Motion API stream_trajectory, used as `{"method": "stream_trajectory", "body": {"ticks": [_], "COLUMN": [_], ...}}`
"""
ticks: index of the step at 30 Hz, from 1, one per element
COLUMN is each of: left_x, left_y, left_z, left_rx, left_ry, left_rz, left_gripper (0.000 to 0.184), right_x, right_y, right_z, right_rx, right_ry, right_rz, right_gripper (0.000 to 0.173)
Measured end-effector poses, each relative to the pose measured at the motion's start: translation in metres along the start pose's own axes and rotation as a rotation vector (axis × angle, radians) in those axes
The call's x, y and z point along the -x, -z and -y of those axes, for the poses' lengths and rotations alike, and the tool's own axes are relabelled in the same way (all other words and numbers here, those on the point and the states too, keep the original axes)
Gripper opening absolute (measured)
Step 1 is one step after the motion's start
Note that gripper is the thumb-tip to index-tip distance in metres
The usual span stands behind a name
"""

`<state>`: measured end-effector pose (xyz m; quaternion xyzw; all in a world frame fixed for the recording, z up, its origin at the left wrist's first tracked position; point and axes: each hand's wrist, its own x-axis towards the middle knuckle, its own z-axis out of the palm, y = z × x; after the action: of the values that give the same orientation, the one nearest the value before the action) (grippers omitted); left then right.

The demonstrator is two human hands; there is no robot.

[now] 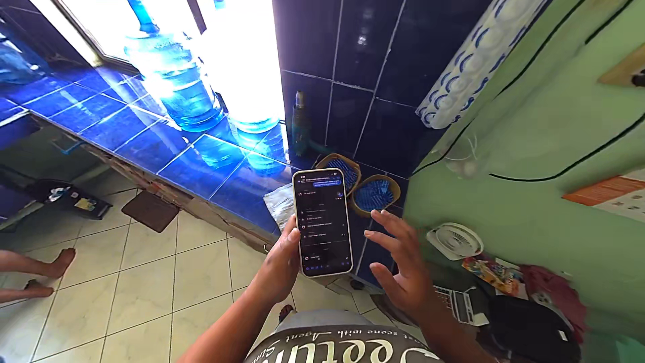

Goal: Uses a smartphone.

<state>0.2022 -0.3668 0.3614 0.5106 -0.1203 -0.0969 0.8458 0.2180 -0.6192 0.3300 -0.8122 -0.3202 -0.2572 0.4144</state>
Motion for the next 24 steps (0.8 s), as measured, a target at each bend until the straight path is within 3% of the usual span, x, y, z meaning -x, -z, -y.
{"method": "stream_trajectory", "body": {"ticks": [8,10,12,16,19,24], "left_x": [0.035,0.041,0.045,0.050,0.051,0.049], "left_y": [0.041,0.049,0.055,0.065,0.069,0.071], "left_z": [-0.036,-0.042,-0.047,-0.054,-0.057,-0.056], "left_rx": [-0.001,0.008,0.022,0.046,0.043,0.045], "left_ry": [-0.004,-0.012,-0.011,-0.020,-0.022,-0.021], "left_rz": [-0.003,0.005,0.012,0.046,0.065,0.086], "left_gripper": [0.076,0.073,0.072,0.070,0.067,0.069], "right_x": [0.013,0.014,0.015,0.022,0.027,0.027], "right_y": [-0.050,-0.059,-0.068,-0.097,-0.112,-0.116], "right_z": [0.034,0.042,0.044,0.053,0.060,0.065], "right_rx": [-0.179,-0.164,-0.156,-0.262,-0.346,-0.346], "right_ry": [-0.192,-0.271,-0.322,-0.310,-0.297,-0.312], "right_rz": [0.222,0.415,0.737,1.197,1.295,1.301], "right_gripper": [0.047,0.047,0.049,0.047,0.041,0.040]}}
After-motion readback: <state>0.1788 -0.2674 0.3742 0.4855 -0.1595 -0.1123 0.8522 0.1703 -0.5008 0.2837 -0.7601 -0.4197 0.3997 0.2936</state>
